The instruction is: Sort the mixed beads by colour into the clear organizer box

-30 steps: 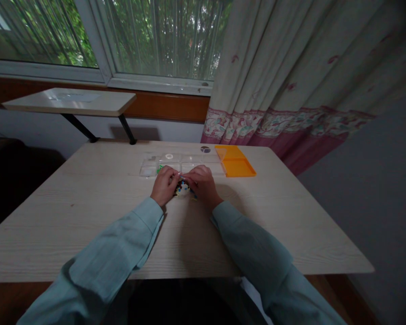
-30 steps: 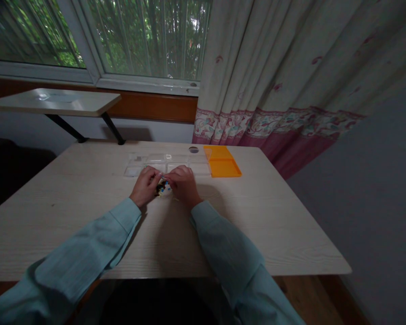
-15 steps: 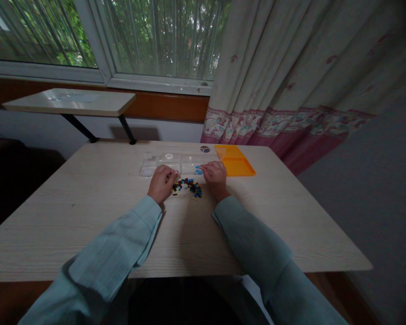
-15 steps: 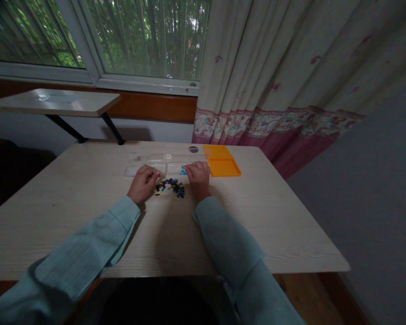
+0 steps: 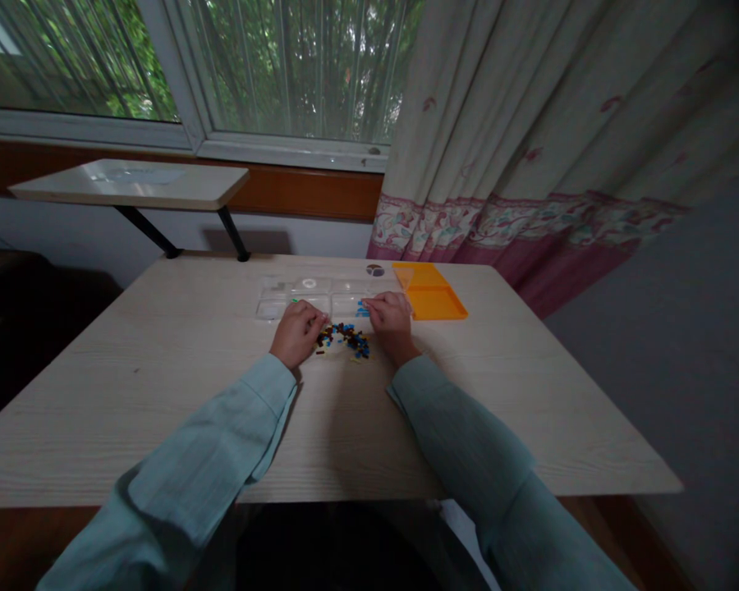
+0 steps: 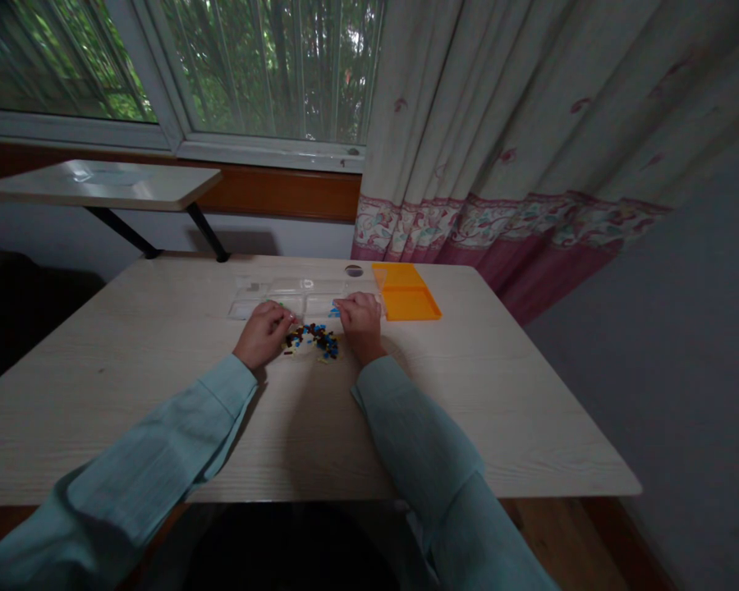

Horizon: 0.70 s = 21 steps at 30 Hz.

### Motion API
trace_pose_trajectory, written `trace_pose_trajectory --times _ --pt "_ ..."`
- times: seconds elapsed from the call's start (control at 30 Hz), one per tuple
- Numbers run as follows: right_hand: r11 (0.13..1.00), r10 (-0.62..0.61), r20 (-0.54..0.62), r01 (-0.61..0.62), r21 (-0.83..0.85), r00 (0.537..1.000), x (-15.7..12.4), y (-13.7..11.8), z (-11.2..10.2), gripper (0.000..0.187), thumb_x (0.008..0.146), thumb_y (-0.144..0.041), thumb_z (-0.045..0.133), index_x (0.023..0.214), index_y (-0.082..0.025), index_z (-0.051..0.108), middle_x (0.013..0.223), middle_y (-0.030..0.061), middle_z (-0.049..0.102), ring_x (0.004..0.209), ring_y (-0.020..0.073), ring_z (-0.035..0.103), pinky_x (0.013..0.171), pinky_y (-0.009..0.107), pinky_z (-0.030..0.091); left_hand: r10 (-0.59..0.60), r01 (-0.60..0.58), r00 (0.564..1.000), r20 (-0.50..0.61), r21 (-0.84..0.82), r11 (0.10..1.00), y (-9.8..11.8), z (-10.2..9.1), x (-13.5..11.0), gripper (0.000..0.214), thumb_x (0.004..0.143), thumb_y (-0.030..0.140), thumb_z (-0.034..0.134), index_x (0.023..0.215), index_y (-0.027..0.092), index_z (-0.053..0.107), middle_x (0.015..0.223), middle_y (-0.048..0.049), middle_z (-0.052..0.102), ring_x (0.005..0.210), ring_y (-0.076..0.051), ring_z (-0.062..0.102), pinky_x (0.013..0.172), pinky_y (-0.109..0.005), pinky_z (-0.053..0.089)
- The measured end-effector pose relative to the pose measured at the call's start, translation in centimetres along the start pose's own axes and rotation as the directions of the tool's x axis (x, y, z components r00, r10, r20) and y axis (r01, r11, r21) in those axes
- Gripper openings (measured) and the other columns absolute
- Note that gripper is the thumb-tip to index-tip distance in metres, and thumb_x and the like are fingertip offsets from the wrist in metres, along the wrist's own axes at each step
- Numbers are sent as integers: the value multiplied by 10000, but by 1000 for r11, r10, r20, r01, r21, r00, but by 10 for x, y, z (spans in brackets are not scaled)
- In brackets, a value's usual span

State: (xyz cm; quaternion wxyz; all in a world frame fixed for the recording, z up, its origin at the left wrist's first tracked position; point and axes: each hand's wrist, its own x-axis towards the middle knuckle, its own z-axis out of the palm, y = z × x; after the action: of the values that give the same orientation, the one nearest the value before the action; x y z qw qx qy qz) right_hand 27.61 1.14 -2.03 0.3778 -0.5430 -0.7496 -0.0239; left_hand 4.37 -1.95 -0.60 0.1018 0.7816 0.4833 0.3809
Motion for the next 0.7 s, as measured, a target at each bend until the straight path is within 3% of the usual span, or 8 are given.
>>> trace_pose_trajectory --times 0.17,0.4,0.7 --pt "1000 22 -17 -22 -10 1000 0 -3 -3 247 925 -320 522 1016 -249 740 937 58 644 926 216 484 836 357 339 67 -67 997 34 -7 998 -2 -5 2 274 929 313 472 856 182 700 833 -63 609 873 -199 539 843 -359 424" --pt "997 45 -92 -38 67 995 0 2 -3 304 949 -329 457 1012 -212 730 882 63 650 891 206 518 858 351 372 246 -243 926 285 -46 969 -6 -20 3 168 813 373 652 851 216 695 900 -46 585 916 -199 537 885 -355 396" --pt "995 42 -135 -28 98 990 -1 8 1 297 947 -334 468 998 -209 733 880 61 670 884 202 538 862 348 390 262 -282 909 325 13 959 -3 -24 2 182 857 345 590 906 208 699 924 -64 583 929 -210 515 864 -348 390"
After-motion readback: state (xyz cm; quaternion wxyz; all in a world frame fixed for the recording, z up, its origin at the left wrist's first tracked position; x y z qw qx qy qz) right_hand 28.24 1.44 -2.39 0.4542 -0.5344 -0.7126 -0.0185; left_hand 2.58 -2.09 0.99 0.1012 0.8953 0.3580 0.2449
